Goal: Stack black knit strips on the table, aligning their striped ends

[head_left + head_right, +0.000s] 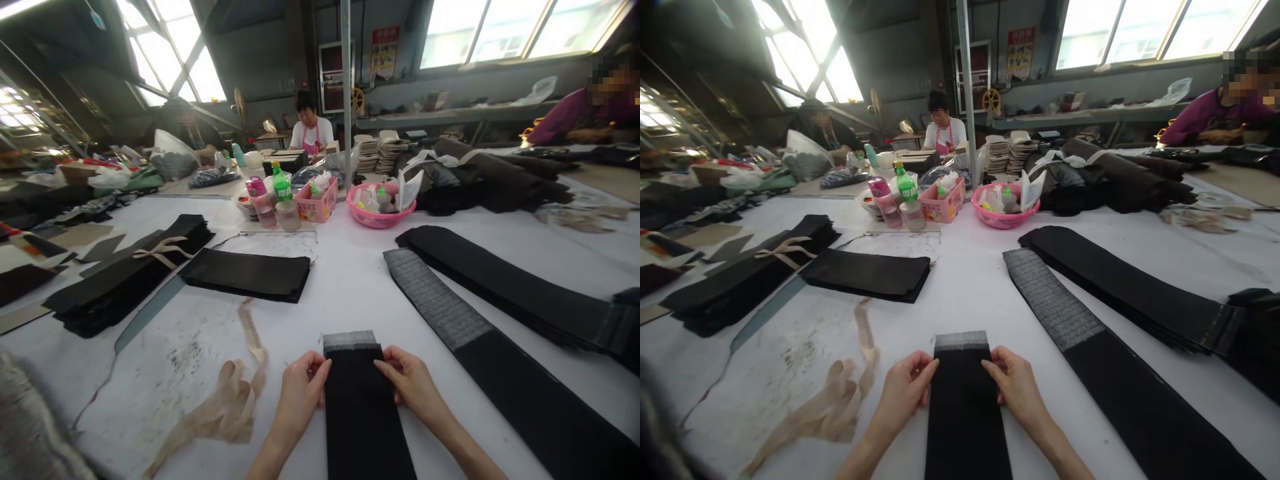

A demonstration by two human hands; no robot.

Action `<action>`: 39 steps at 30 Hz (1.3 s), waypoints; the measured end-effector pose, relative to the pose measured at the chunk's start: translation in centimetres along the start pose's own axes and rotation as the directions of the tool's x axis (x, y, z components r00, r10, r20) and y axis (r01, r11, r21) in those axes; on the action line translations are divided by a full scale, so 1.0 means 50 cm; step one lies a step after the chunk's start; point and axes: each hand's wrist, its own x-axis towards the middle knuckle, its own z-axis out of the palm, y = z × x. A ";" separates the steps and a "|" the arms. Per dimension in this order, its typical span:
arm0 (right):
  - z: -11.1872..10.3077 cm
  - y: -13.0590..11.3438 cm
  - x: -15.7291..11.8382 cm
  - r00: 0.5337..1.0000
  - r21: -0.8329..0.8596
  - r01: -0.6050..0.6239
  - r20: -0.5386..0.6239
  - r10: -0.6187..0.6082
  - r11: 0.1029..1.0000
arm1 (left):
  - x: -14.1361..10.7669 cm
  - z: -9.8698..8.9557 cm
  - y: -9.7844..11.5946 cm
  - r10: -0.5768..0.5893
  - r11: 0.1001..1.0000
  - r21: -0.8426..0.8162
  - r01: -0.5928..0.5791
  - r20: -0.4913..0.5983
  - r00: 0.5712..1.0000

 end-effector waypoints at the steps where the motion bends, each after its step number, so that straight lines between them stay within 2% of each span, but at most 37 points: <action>1: 0.000 -0.003 0.001 1.000 -0.019 0.005 0.001 -0.005 1.000 | 0.004 0.000 0.000 0.003 1.000 -0.009 -0.003 0.001 1.000; 6: -0.007 -0.017 0.014 0.999 -0.205 0.016 -0.032 -0.023 0.979 | 0.019 0.002 -0.003 0.009 1.000 0.005 -0.009 0.002 1.000; 10: -0.013 -0.025 0.024 0.983 -0.445 0.090 -0.104 -0.151 0.891 | 0.029 0.008 -0.010 -0.051 0.999 -0.003 0.051 0.016 0.999; 14: -0.015 -0.028 0.033 0.985 -0.506 0.040 -0.124 -0.118 0.862 | 0.039 0.013 -0.020 -0.061 0.998 -0.011 0.061 0.014 0.998; 19: -0.016 -0.034 0.046 0.978 -0.620 0.023 -0.149 -0.147 0.784 | 0.046 0.016 -0.027 -0.059 0.998 -0.027 0.059 0.000 0.998; 27: -0.011 -0.048 0.053 0.987 -0.678 -0.037 -0.140 -0.079 0.734 | 0.045 0.016 -0.021 -0.084 0.996 0.003 0.084 -0.042 0.996; 32: -0.011 -0.047 0.054 0.984 -0.709 -0.039 -0.148 -0.094 0.704 | 0.047 0.019 -0.022 -0.105 0.994 0.023 0.107 -0.057 0.993; 39: -0.010 -0.049 0.055 0.985 -0.703 -0.042 -0.148 -0.088 0.710 | 0.051 0.019 -0.022 -0.117 0.992 0.045 0.120 -0.061 0.991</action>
